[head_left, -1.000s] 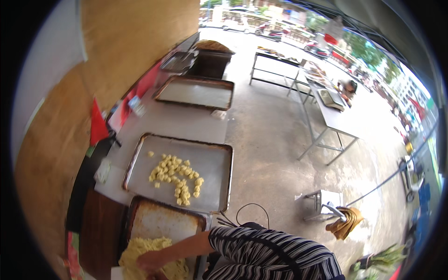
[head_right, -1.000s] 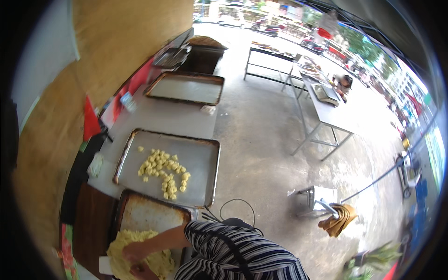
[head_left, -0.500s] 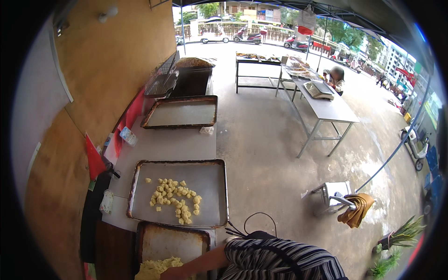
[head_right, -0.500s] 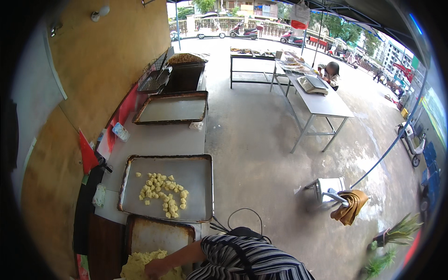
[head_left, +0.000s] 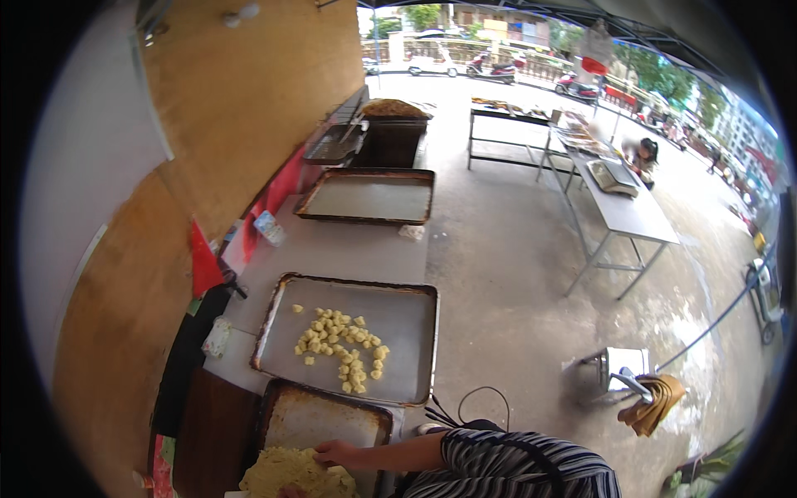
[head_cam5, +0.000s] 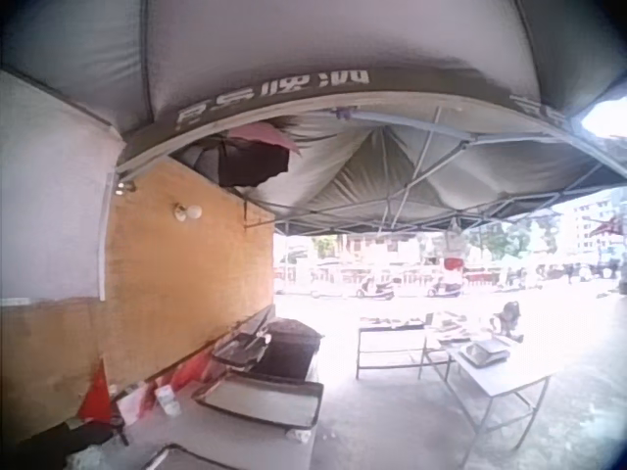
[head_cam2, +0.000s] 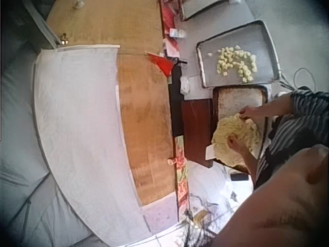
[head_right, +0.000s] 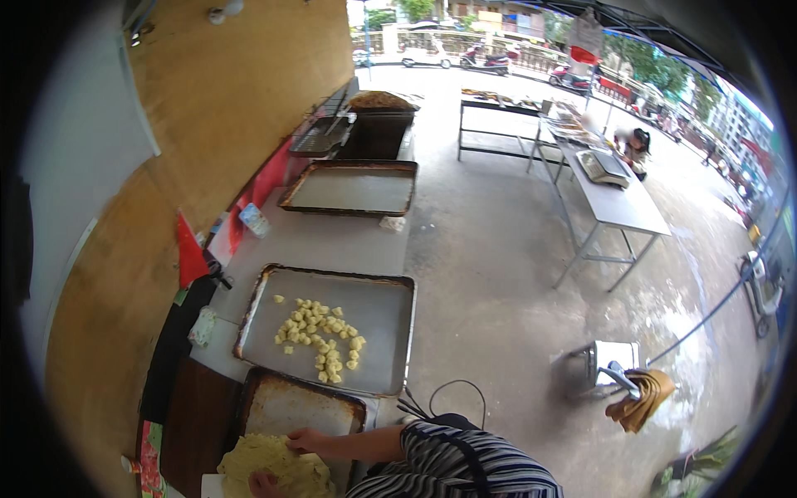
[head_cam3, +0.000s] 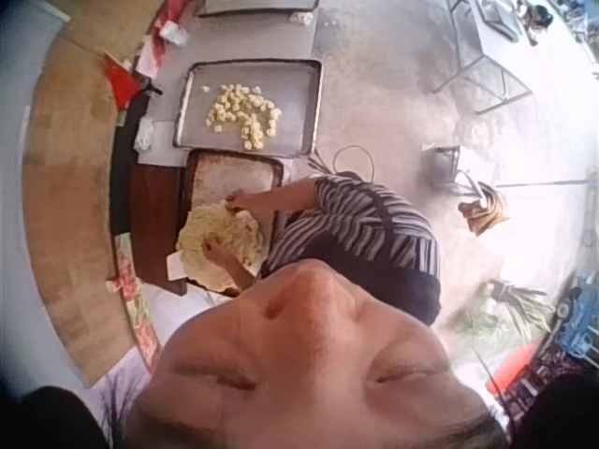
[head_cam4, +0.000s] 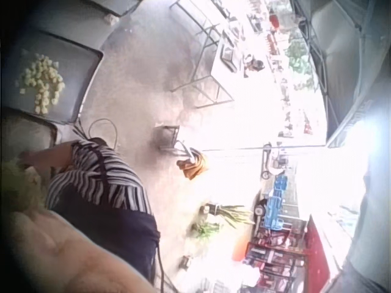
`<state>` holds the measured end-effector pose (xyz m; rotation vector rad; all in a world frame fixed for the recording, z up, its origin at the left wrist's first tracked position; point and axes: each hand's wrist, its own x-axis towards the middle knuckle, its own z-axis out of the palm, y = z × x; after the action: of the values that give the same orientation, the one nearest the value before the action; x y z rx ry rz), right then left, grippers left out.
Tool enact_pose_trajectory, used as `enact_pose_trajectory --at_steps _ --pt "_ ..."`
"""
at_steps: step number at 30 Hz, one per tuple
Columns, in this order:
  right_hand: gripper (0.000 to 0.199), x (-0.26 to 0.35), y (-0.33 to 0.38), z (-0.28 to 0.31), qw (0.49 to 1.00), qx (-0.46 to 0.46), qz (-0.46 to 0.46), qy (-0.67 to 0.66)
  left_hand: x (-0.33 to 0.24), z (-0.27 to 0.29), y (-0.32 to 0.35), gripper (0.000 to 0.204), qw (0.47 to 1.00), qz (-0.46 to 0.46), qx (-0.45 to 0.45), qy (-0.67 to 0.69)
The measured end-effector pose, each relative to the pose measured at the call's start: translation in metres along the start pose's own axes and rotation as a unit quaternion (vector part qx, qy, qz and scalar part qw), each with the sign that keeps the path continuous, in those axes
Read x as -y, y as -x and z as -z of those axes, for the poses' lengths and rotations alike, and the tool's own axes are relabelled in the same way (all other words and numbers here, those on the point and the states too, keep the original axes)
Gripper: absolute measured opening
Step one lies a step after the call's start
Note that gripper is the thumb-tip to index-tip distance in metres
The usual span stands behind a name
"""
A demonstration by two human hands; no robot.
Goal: The person repeatedly pinches off small pieces of dough from a large mass on a tray and places them onto an adjacent empty tray. The person continues this process throughout the clip, gradually filling the second tray with individual dough portions.
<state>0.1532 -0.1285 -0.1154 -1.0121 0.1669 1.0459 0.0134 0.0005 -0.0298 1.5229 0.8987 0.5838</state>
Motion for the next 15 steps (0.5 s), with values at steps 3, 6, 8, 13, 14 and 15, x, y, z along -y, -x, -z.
enact_pose_trajectory --at_steps 3,6,8,13,14,15 --pt "0.032 0.029 0.018 -0.020 0.962 0.037 0.159 0.217 -0.001 -0.020 -0.008 0.037 0.973 -0.201 0.056 -0.099" --pt "0.026 0.040 0.050 -0.052 0.885 0.029 0.285 0.367 -0.007 -0.044 -0.030 0.061 0.994 0.019 0.068 0.083" --pt "0.025 0.048 0.077 -0.064 0.835 0.027 0.366 0.409 -0.015 -0.054 -0.036 0.063 0.959 0.145 0.123 0.211" --pt "0.019 0.082 0.114 -0.063 0.842 0.092 0.322 0.423 -0.024 -0.069 -0.028 0.064 0.935 0.186 0.146 0.263" --pt "0.021 0.087 0.113 -0.060 0.857 0.078 0.295 0.414 -0.022 -0.070 -0.023 0.064 0.938 0.188 0.147 0.253" --pt "0.021 0.087 0.112 -0.058 0.847 0.054 0.325 0.418 -0.021 -0.072 -0.022 0.062 0.929 0.225 0.130 0.262"
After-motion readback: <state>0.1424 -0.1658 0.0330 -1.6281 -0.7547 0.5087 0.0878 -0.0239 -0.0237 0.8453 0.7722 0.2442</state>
